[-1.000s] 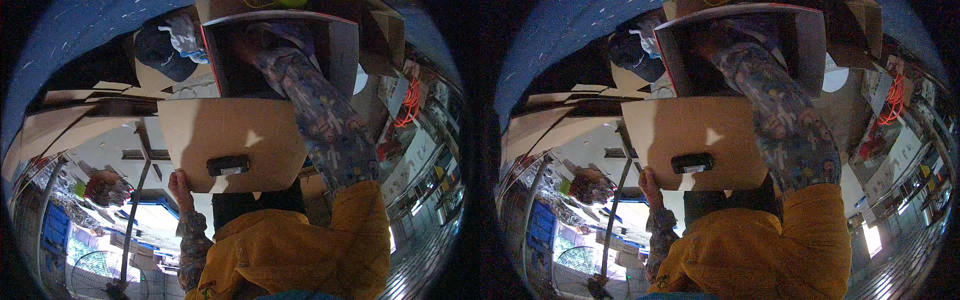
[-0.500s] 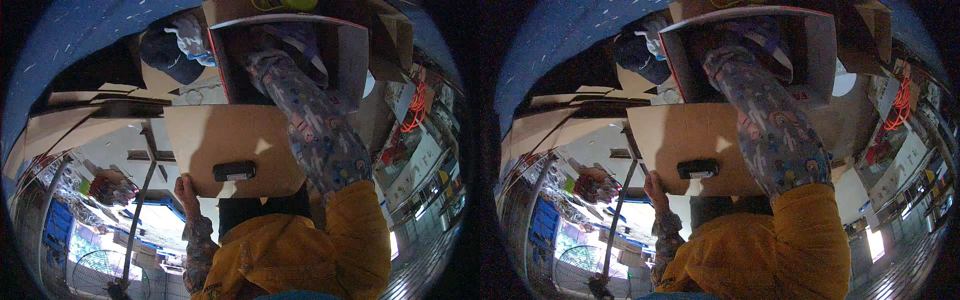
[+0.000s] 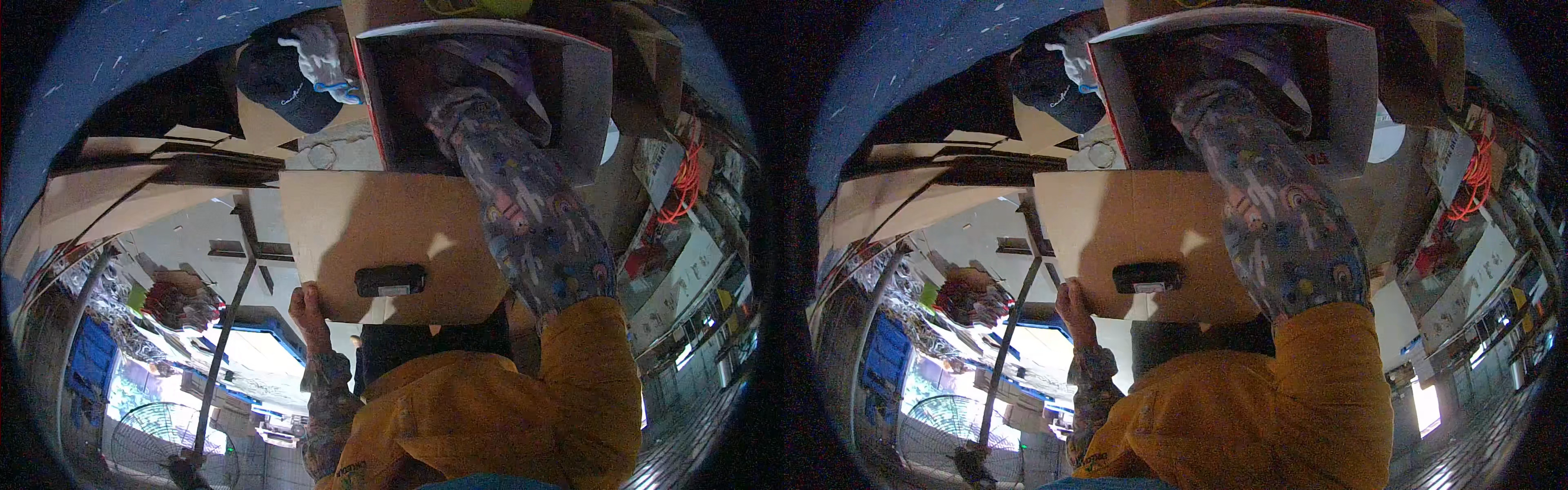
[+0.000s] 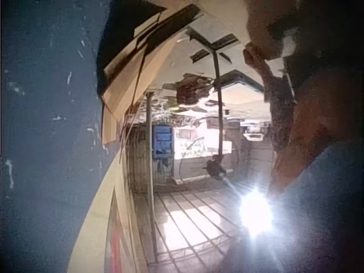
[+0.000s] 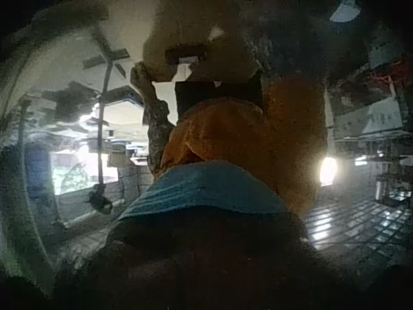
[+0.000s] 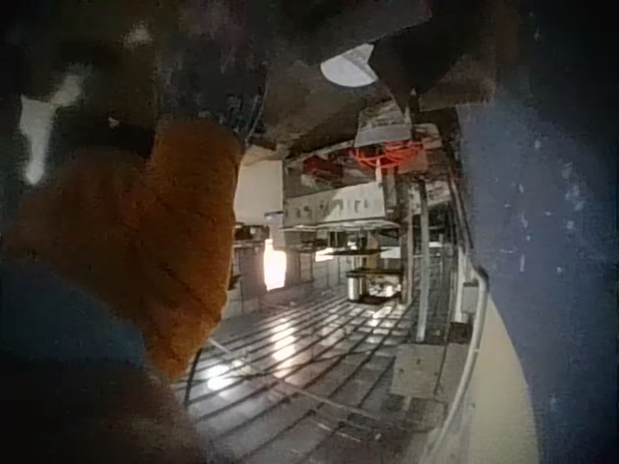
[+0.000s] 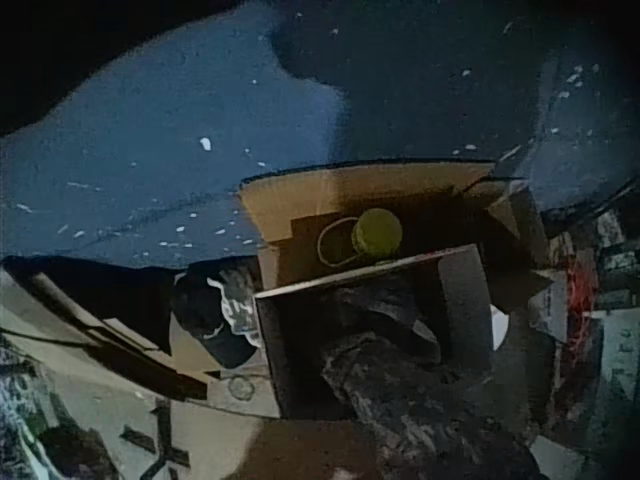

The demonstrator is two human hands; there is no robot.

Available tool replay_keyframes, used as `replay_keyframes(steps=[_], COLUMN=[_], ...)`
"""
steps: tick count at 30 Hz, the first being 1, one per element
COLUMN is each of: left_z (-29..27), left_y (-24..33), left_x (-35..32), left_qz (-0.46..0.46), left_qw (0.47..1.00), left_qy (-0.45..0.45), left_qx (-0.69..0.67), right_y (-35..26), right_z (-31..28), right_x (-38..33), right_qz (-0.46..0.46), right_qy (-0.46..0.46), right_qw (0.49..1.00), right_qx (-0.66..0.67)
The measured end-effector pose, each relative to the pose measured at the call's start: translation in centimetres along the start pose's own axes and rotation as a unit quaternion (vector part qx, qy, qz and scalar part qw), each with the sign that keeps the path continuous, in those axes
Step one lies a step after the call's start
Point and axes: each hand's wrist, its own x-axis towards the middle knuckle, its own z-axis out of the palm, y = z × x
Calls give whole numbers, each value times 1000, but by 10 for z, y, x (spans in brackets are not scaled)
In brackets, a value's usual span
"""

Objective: Replacing a blade in a utility knife and preparing boxes for packing.

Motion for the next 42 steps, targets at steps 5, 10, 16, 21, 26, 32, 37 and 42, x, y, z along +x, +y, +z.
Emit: replay_keyframes(steps=[5,10,16,21,26,32,37,42], left_z=[-7,-2,-5,-3,-7,-4,-17,-3], left_y=[-8,-10,-20,-28,-26,-27,-38,-24], left_x=[3,10,9,10,5,3,-4,-1], left_qz=[-8,-11,-22,-17,-34,-30,-77,-31], left_qw=[999,997,997,992,996,994,990,994], left_qy=[-8,-32,-32,-42,-31,-29,-3,-22], left_qx=[-30,-65,-71,-121,-80,-104,-120,-103], right_y=[-45,-90,-105,-105,-48,59,218,257], right_z=[4,-25,-70,-54,-13,57,34,53], right_x=[-27,-55,-102,-94,-48,72,48,47], right_qz=[-6,-6,-98,65,38,-66,-179,-122], right_qy=[-8,-9,18,-56,-114,0,67,-3], right_qw=[988,956,986,884,969,997,972,928], right_qx=[-156,-293,135,461,216,-33,-135,352])
